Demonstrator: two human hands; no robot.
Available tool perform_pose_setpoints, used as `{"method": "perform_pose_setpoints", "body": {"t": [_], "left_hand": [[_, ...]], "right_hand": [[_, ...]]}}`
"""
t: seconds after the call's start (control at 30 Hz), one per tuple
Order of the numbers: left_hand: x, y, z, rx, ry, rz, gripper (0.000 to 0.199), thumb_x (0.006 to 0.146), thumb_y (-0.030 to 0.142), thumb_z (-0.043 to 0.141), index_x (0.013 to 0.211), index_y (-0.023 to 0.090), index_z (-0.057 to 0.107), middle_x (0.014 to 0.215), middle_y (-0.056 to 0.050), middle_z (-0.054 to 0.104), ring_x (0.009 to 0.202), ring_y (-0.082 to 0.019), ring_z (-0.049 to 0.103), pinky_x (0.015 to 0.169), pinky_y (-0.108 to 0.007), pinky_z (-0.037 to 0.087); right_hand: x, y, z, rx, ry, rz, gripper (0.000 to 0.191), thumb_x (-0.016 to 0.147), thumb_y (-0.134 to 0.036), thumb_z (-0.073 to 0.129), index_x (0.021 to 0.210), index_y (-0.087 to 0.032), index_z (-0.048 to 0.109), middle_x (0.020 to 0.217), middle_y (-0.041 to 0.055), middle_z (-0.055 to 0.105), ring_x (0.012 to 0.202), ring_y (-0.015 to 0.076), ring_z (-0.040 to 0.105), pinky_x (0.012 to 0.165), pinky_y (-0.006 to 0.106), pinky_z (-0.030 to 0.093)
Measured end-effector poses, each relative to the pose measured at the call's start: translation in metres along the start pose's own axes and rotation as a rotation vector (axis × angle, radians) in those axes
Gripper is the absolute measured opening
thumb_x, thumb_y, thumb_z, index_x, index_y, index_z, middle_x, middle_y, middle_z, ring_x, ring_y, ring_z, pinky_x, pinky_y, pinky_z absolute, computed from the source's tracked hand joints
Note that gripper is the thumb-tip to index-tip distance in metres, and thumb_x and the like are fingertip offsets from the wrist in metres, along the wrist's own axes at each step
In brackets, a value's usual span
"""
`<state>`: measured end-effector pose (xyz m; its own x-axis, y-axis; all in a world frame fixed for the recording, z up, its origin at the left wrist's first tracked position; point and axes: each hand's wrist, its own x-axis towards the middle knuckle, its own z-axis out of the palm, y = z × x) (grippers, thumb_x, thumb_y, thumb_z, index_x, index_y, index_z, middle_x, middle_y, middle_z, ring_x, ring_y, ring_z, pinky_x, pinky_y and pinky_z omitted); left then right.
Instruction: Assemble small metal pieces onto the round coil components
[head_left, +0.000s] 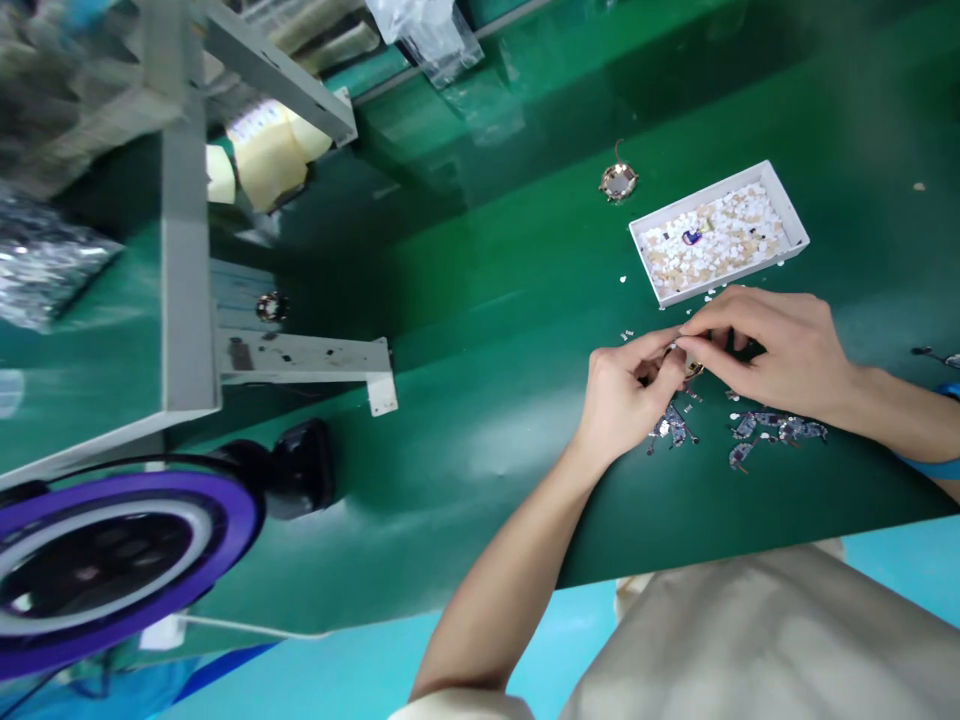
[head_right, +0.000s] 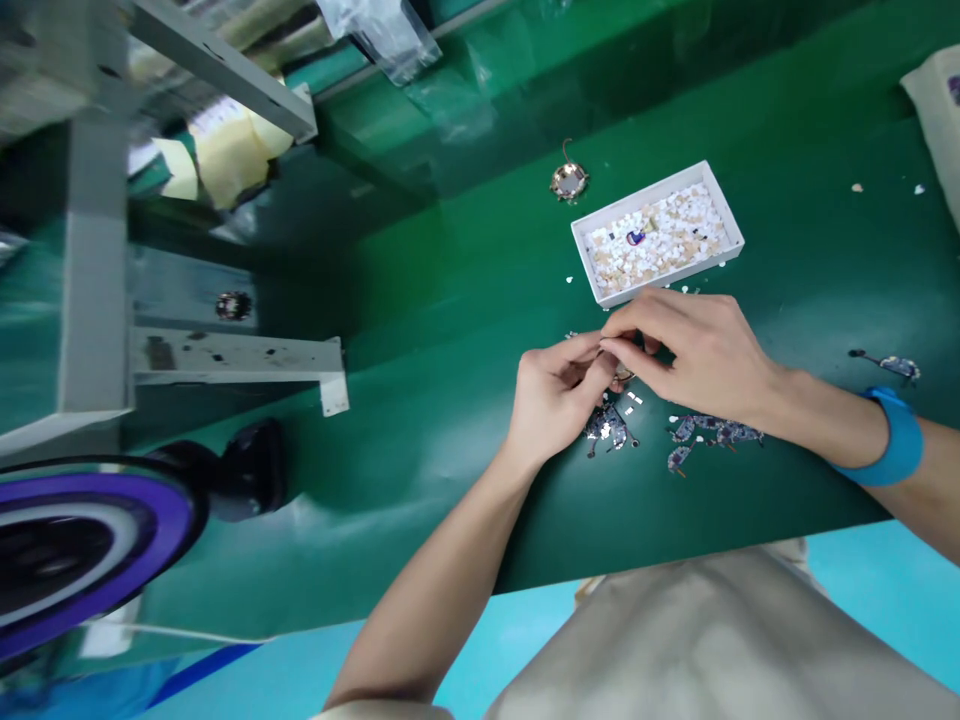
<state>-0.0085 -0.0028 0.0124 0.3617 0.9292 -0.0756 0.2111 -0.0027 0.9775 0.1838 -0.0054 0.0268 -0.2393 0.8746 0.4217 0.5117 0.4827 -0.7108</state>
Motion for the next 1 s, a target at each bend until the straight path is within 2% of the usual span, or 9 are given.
{"method": "perform_pose_setpoints", "body": {"t": [0.1, 0.17, 0.27, 0.37, 0.5, 0.7, 0.83, 0.93, 1.0], "left_hand": [[0.001, 0.002, 0.001, -0.027, 0.028, -0.013, 0.022, 0.095, 0.032, 0.063, 0.088, 0.016, 0.076, 0.071, -0.001, 0.073, 0.058, -0.011, 0.067, 0.056, -0.020, 0.053], [0.003, 0.002, 0.000, -0.095, 0.064, -0.042, 0.023, 0.095, 0.034, 0.064, 0.085, 0.016, 0.075, 0.071, -0.001, 0.074, 0.057, -0.012, 0.067, 0.055, -0.021, 0.055], [0.006, 0.003, -0.002, -0.217, 0.080, -0.110, 0.026, 0.094, 0.038, 0.065, 0.089, 0.016, 0.077, 0.073, -0.003, 0.075, 0.060, -0.014, 0.070, 0.058, -0.026, 0.061], [0.007, 0.002, -0.004, -0.290, 0.067, -0.127, 0.029, 0.095, 0.042, 0.066, 0.090, 0.015, 0.077, 0.078, -0.006, 0.076, 0.069, -0.017, 0.075, 0.066, -0.029, 0.066], [0.007, -0.001, -0.003, -0.327, 0.049, -0.109, 0.029, 0.095, 0.043, 0.067, 0.096, 0.015, 0.078, 0.084, -0.007, 0.078, 0.073, -0.020, 0.077, 0.071, -0.033, 0.068], [0.007, 0.000, 0.003, -0.479, 0.049, -0.178, 0.020, 0.091, 0.029, 0.068, 0.100, 0.014, 0.078, 0.097, -0.009, 0.080, 0.086, -0.022, 0.079, 0.083, -0.038, 0.070], [0.007, -0.003, 0.011, -0.549, 0.075, -0.160, 0.019, 0.091, 0.025, 0.068, 0.103, 0.014, 0.078, 0.103, -0.009, 0.079, 0.089, -0.021, 0.079, 0.086, -0.039, 0.070], [0.006, -0.009, 0.022, -0.555, 0.073, -0.131, 0.018, 0.090, 0.020, 0.070, 0.104, 0.012, 0.077, 0.101, -0.009, 0.079, 0.090, -0.022, 0.079, 0.087, -0.041, 0.070], [0.008, -0.013, 0.031, -0.563, 0.060, -0.128, 0.019, 0.090, 0.014, 0.069, 0.106, 0.009, 0.076, 0.101, -0.010, 0.079, 0.089, -0.023, 0.079, 0.090, -0.043, 0.070]], "right_hand": [[0.004, -0.009, -0.005, 0.321, -0.108, 0.221, 0.014, 0.100, -0.029, 0.065, 0.111, -0.025, 0.073, 0.094, 0.0009, 0.078, 0.073, 0.0169, 0.072, 0.060, 0.029, 0.056], [0.006, -0.014, -0.007, 0.395, -0.111, 0.256, 0.021, 0.102, -0.029, 0.062, 0.121, -0.025, 0.070, 0.106, 0.0032, 0.079, 0.084, 0.0188, 0.075, 0.062, 0.030, 0.058], [0.004, -0.012, -0.006, 0.124, -0.026, 0.086, 0.016, 0.101, -0.026, 0.064, 0.116, -0.025, 0.072, 0.108, 0.0035, 0.078, 0.095, 0.0213, 0.074, 0.074, 0.034, 0.060], [-0.001, -0.003, 0.000, -0.160, -0.033, -0.062, 0.018, 0.103, -0.022, 0.061, 0.116, -0.026, 0.074, 0.112, 0.0040, 0.077, 0.102, 0.0231, 0.073, 0.083, 0.037, 0.058], [-0.005, 0.006, 0.005, -0.317, -0.040, -0.165, 0.022, 0.104, -0.023, 0.061, 0.121, -0.025, 0.075, 0.112, 0.0043, 0.078, 0.099, 0.0238, 0.074, 0.077, 0.037, 0.058], [-0.001, 0.010, 0.005, -0.261, 0.016, -0.160, 0.022, 0.102, -0.018, 0.064, 0.117, -0.028, 0.077, 0.114, 0.0021, 0.078, 0.099, 0.0239, 0.075, 0.078, 0.039, 0.059], [-0.003, 0.011, 0.003, -0.222, 0.024, -0.187, 0.019, 0.101, -0.019, 0.067, 0.113, -0.030, 0.076, 0.113, 0.0012, 0.077, 0.099, 0.0248, 0.074, 0.082, 0.041, 0.059], [-0.009, 0.014, -0.006, -0.228, -0.015, -0.208, 0.030, 0.096, -0.017, 0.070, 0.119, -0.036, 0.073, 0.116, 0.0018, 0.076, 0.102, 0.0307, 0.072, 0.085, 0.050, 0.057], [-0.006, 0.020, -0.008, -0.135, -0.054, -0.198, 0.041, 0.096, -0.019, 0.070, 0.129, -0.043, 0.068, 0.118, 0.0068, 0.074, 0.109, 0.0376, 0.068, 0.088, 0.056, 0.052]]}}
